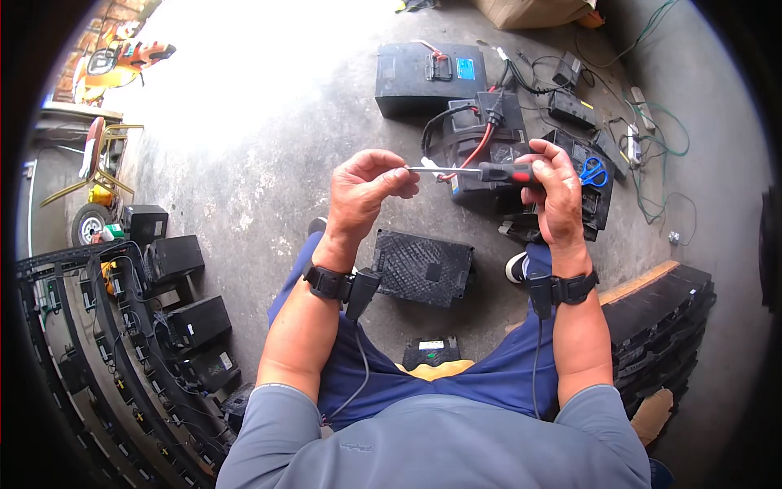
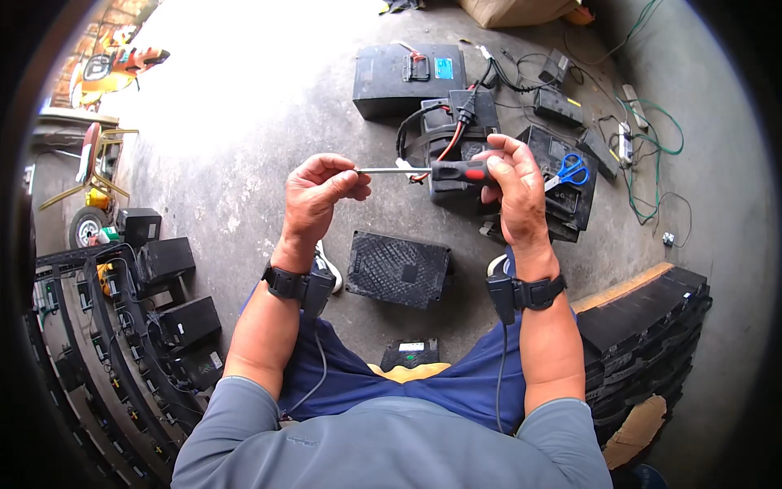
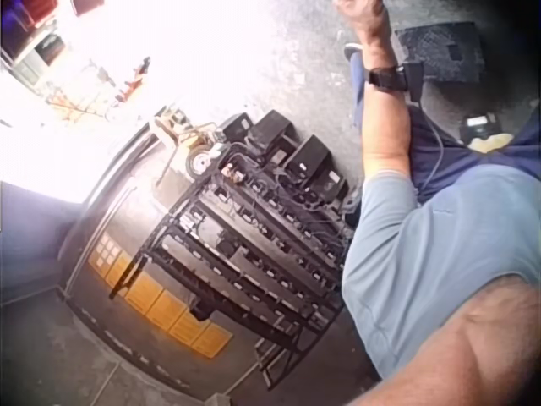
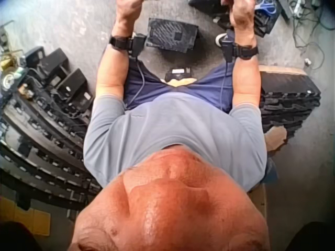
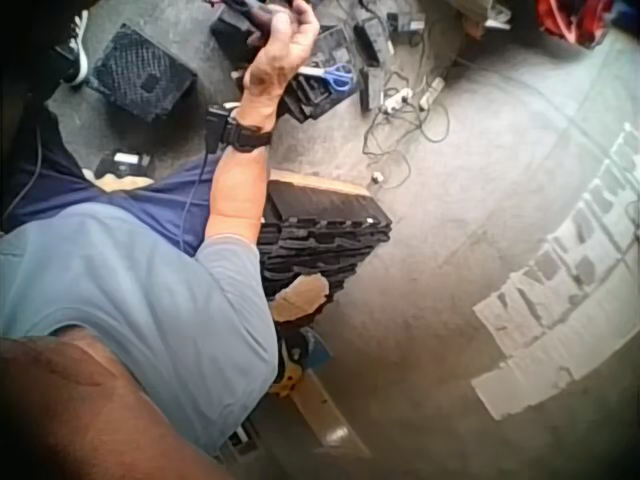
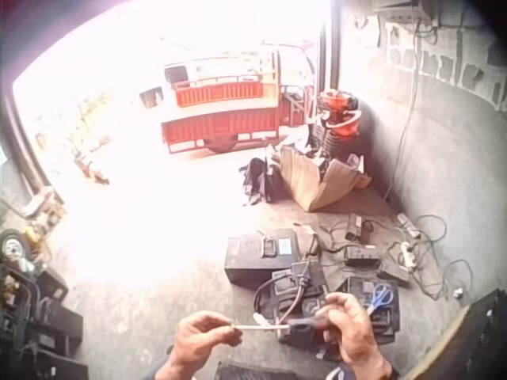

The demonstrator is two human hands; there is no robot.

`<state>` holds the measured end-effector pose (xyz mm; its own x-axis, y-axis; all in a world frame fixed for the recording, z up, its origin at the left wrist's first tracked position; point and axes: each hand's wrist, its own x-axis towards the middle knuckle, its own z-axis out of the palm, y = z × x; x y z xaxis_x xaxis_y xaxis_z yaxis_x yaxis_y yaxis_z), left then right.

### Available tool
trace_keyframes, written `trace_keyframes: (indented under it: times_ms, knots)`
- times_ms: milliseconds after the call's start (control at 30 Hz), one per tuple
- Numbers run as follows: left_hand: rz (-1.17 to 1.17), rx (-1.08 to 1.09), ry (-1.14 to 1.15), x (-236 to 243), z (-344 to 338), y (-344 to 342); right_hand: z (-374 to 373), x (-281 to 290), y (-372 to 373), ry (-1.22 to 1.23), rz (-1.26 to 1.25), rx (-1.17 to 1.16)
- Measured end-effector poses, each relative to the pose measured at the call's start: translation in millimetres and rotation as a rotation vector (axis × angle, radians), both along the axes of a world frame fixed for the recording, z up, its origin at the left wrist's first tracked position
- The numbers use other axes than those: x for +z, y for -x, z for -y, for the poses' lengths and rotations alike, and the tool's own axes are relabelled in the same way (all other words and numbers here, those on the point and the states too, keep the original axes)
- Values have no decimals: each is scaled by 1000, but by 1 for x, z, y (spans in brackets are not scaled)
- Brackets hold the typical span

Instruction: The person is using a screwdriver to open or secure a small electronic battery enclosure and inspecting internal wires.

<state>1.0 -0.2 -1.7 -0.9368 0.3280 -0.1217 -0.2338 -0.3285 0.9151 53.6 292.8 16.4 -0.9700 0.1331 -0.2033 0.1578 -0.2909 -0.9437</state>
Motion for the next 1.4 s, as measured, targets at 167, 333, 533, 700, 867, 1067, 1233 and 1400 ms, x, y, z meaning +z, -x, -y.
trace_keyframes:
  times_ms: [167,333,533,700,867,1067,1233,1400]
  knots:
    - [-6,-11,10,0,-2,-1,0,2,1,34,-43,-84]
    - [-3,-18,-5,-1,-1,0,-2,2,3,11,44,-30]
    - [1,-27,-17,-1,-1,2,5,7,4,34,-31,-157]
    - [6,-18,0,-1,-2,2,2,5,3,-38,17,-64]
    - [-4,-20,16,-1,-3,1,-1,1,3,9,-52,-95]
    - [9,-21,-15,0,-2,1,1,3,2,-68,54,-54]
    - [2,-32,-10,1,-3,1,5,-4,3,2,-160,-116]
    - [-6,-37,-21,-1,-2,2,1,-4,2,-5,-21,-45]
